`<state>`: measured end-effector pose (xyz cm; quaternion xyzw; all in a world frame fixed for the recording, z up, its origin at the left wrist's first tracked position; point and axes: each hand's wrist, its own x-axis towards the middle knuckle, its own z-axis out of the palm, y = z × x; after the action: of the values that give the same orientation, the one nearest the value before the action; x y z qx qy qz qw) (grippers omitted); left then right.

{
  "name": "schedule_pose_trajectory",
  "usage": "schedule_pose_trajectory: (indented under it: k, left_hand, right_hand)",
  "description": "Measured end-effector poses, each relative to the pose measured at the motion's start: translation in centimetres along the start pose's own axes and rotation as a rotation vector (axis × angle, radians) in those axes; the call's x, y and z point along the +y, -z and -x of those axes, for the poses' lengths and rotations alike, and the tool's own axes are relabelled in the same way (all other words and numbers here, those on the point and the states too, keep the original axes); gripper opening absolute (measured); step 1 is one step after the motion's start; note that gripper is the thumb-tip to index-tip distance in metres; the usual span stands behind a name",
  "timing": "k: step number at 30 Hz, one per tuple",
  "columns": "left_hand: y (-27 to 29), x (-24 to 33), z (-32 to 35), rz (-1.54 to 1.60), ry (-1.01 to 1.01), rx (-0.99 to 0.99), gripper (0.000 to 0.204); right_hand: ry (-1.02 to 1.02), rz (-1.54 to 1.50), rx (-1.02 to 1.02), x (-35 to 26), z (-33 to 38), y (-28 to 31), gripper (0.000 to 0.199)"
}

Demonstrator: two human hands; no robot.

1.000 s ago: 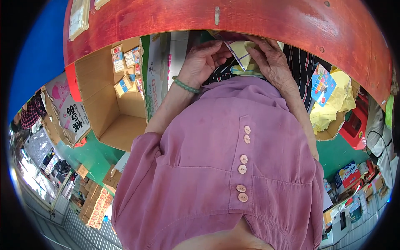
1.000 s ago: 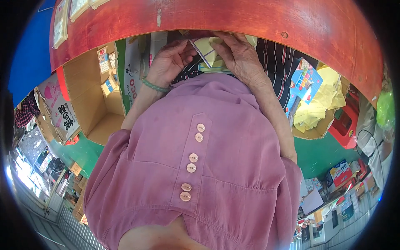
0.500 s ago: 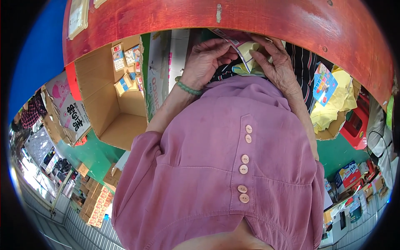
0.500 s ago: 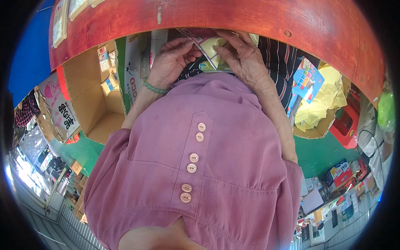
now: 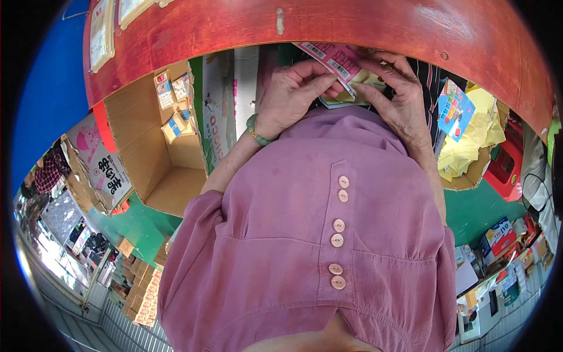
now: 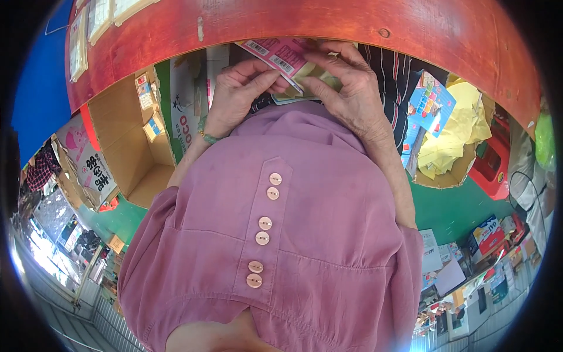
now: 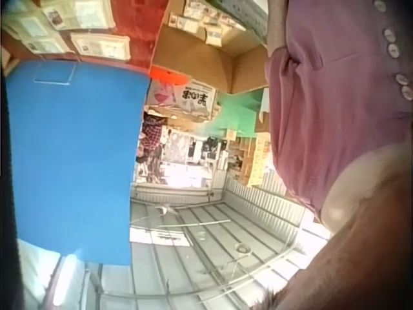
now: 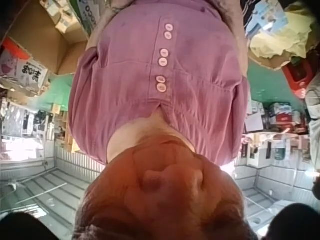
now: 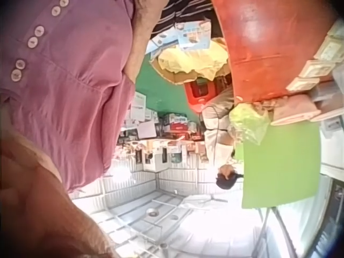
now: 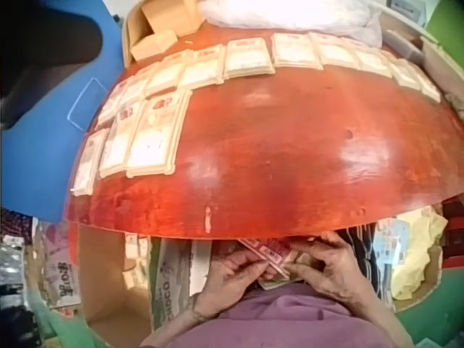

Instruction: Packaging small white cubes into plastic trays and applying adhesive labels to seal them.

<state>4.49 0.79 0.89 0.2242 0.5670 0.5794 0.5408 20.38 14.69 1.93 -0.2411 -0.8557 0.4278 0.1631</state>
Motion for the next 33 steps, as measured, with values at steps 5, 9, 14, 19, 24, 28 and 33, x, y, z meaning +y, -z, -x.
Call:
schedule_pose_trajectory:
  k: [5,9,14,19,24,28,33]
  left_hand:
    - [-1.1,0.3,0.0,-0.068,-0.035,-0.034,0.015]
    - [-1.5,0.6,0.0,-0.138,-0.064,-0.043,0.014]
    - [-2.3,0.9,-0.2,-0.210,-0.051,-0.047,0.013]
    - [-2.8,0.7,-0.1,-0.270,-0.094,-0.038,0.011]
    - [-3.2,1.5,-0.1,-0.364,-0.077,-0.076,0.013]
    - [-3.4,2.0,-0.1,-0.419,-0.060,-0.102,0.013]
    - [-4.0,2.2,0.1,-0.401,0.010,-0.071,0.012]
  right_hand:
    - [0.058,-0.065,0.013,-1.0,0.1,0.5,0.027]
    - [0.075,-0.094,-0.005,-1.4,0.2,0.6,0.020]
    - [0.045,-0.134,-0.027,-1.2,0.4,1.1,0.017]
    - [0.034,-0.120,-0.043,-1.7,0.9,1.5,0.016]
    - [0.004,-0.138,-0.067,-1.5,1.0,1.8,0.015]
    - [0.036,-0.106,-0.063,-1.7,1.2,2.1,0.014]
    - [0.091,-0.032,-0.077,-1.8,1.3,2.3,0.014]
